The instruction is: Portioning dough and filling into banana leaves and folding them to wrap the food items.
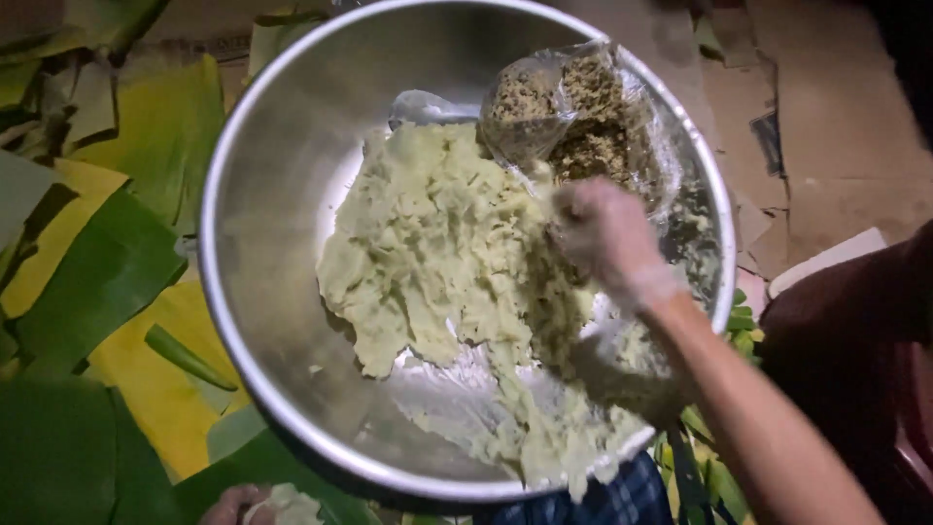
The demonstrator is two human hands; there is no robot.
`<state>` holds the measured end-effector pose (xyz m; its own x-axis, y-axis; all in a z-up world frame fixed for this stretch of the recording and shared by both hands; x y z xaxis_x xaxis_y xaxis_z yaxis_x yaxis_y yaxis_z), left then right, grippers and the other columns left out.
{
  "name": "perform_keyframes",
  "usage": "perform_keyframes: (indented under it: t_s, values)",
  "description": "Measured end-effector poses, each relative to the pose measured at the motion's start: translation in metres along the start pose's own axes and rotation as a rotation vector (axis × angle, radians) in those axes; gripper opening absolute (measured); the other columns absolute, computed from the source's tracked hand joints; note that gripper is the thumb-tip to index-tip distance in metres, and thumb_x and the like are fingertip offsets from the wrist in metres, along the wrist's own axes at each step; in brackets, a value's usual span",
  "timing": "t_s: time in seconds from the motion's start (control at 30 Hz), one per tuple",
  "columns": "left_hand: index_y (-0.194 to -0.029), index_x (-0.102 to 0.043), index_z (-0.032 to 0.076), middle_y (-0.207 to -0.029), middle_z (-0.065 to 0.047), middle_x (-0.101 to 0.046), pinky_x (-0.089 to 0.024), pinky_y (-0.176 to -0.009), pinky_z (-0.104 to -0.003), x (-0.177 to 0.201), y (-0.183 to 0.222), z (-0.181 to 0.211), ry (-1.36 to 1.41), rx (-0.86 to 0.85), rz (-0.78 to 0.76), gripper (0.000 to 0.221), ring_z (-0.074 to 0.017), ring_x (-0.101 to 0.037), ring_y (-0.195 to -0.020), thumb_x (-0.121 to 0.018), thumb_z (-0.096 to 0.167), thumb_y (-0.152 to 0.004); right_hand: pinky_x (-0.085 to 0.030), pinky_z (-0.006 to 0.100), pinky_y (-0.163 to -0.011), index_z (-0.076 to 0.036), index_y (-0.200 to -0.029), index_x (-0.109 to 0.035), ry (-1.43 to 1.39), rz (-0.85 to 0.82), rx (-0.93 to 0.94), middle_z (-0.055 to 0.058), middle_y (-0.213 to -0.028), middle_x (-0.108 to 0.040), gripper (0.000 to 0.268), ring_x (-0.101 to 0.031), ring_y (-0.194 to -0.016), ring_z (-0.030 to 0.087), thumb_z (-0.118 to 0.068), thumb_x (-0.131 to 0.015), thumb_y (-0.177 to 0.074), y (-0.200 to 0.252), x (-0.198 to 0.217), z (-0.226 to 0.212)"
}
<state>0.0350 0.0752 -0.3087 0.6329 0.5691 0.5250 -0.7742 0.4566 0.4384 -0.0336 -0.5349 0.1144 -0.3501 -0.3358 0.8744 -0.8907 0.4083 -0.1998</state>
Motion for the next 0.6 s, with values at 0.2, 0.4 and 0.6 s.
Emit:
perform_keyframes:
  t_s: [0.2, 0.4, 0.6]
  values:
    - [-0.122, -0.061, 0.006, -0.108, -0.015, -0.077, -0.066, -0.093, -0.034, 0.008, 0.007, -0.046, 0.025, 0.063, -0.236, 0.048, -0.019, -0.08, -0.093, -0.079, 0.016, -0.078, -0.053, 0.033, -0.041, -0.011, -0.114, -0.064, 1.1, -0.053, -0.052, 0.014, -0.109, -0.065, 0.017, -0.064, -0.08, 0.025, -0.018, -0.053, -0.102, -0.043, -0.091, 0.162]
    - [-0.114, -0.061, 0.01, -0.07, 0.002, -0.073, -0.059, -0.047, -0.024, 0.054, 0.06, 0.153, -0.054, -0.053, -0.315, 0.035, -0.0066, -0.066, -0.051, -0.07, 0.025, -0.085, -0.048, 0.028, -0.057, -0.017, -0.075, -0.064, 1.391, -0.531, 0.046, -0.001, -0.071, -0.062, 0.031, -0.056, -0.06, 0.015, -0.022, -0.055, -0.104, -0.051, -0.098, 0.165]
    - [-0.129, -0.061, -0.004, -0.124, -0.038, -0.069, -0.044, -0.096, -0.058, 0.087, 0.077, 0.33, 1.002, 1.143, 0.155, 0.04, -0.0518, -0.063, -0.112, -0.047, 0.021, -0.101, -0.06, 0.04, -0.074, -0.002, -0.097, -0.083, 0.968, -0.818, -0.247, 0.012, -0.094, -0.085, 0.029, -0.078, -0.082, 0.03, -0.02, -0.068, -0.08, -0.034, -0.06, 0.106]
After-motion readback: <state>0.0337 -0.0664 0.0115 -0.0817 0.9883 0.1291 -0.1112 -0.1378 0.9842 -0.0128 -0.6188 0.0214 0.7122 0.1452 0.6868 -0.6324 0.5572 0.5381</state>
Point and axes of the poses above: each hand's wrist, its own y-axis away from the middle knuckle, its own x-axis out of the back of the hand, z = x × y, the point moved 3 cm from there along -y, towards the middle knuckle
